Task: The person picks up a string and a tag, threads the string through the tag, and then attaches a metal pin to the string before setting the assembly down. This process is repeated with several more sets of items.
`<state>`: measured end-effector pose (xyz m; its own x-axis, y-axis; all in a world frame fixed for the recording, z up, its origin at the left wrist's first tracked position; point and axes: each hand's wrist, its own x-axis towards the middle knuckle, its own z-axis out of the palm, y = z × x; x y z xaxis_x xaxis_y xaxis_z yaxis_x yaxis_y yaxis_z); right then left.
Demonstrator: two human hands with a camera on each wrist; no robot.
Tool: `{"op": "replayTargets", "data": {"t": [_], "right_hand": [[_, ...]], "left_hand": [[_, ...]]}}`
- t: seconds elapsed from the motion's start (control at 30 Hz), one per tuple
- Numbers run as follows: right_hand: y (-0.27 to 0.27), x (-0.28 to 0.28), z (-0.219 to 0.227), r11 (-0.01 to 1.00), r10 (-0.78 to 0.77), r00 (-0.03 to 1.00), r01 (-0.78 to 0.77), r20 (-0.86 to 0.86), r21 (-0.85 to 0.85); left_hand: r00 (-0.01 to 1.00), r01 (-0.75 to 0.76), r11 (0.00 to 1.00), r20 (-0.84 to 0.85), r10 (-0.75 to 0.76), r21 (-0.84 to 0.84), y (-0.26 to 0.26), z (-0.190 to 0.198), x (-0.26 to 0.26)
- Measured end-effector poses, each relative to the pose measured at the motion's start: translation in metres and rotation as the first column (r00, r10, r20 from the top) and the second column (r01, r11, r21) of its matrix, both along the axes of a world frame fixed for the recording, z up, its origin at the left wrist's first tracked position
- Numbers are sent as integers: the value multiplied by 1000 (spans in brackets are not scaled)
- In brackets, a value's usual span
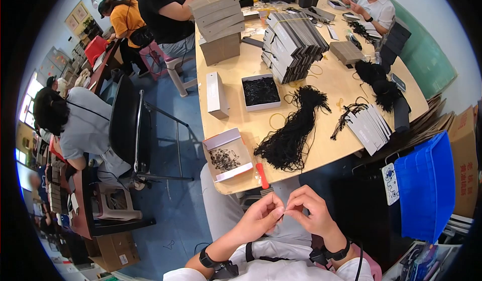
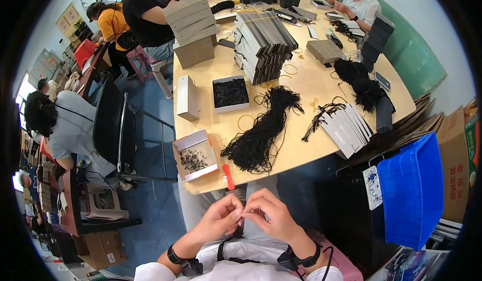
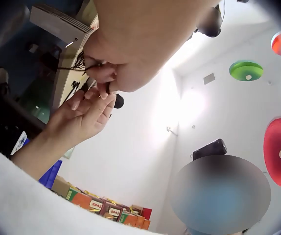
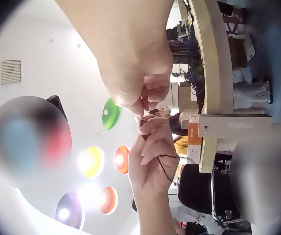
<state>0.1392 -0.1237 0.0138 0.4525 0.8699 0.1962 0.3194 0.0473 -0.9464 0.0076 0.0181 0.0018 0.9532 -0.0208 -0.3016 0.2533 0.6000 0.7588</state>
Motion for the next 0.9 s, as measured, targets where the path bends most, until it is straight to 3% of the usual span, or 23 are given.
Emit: {"op": "replayTargets", "data": {"t": [0.07, 0.2, 0.27, 0.3, 0.37, 0.4, 0.47, 0.5, 0.57, 0.6, 0.67, 0.8, 0.87, 0.9], "right_hand": [[-1, -2, -3, 999, -35, 999, 36, -20, 22], [-1, 1, -5, 995, -67, 997, 70, -43, 72], [1, 6, -7, 993, -107, 992, 110, -64, 51], [0, 6, -8, 993, -107, 992, 110, -65, 50], [-1, 8, -12, 988, -139, 984, 146, -115, 48], [-2, 8, -15, 988, -138, 983, 145, -117, 48], [-3, 7, -20, 983, -167, 967, 179, -190, 42], [-4, 7, -22, 983, -169, 967, 180, -191, 43], [-4, 7, -25, 975, -202, 946, 219, -255, 38], [-4, 7, -27, 975, -204, 945, 221, -256, 39], [-3, 5, -30, 978, -186, 949, 203, -254, 44], [-1, 2, -29, 982, -167, 949, 183, -266, 39], [-1, 1, -33, 980, -180, 942, 196, -285, 29], [0, 1, -34, 980, -181, 941, 198, -286, 29]], "left_hand": [[993, -116, 974, 42, 110, 194, -3, 7, 4], [973, -232, 943, 73, 220, 237, -7, 4, 8], [961, -275, 843, 102, 258, 462, 0, 4, 14], [961, -275, 843, 101, 258, 462, 2, 8, 16], [955, -280, 704, 114, 275, 653, 5, 21, 19], [955, -280, 703, 112, 275, 654, 7, 25, 19], [969, -228, 467, 152, 195, 854, 12, 29, 18], [970, -226, 467, 151, 193, 855, 14, 26, 17], [950, -312, 244, 302, 75, 918, 18, 18, 16], [951, -310, 244, 301, 73, 919, 16, 18, 16], [957, -285, 430, 228, 179, 857, 11, 19, 16], [965, -241, 481, 154, 213, 843, 3, 14, 17], [966, -222, 636, 77, 247, 739, 1, -2, 15], [966, -220, 636, 77, 245, 740, 1, -2, 14]]}}
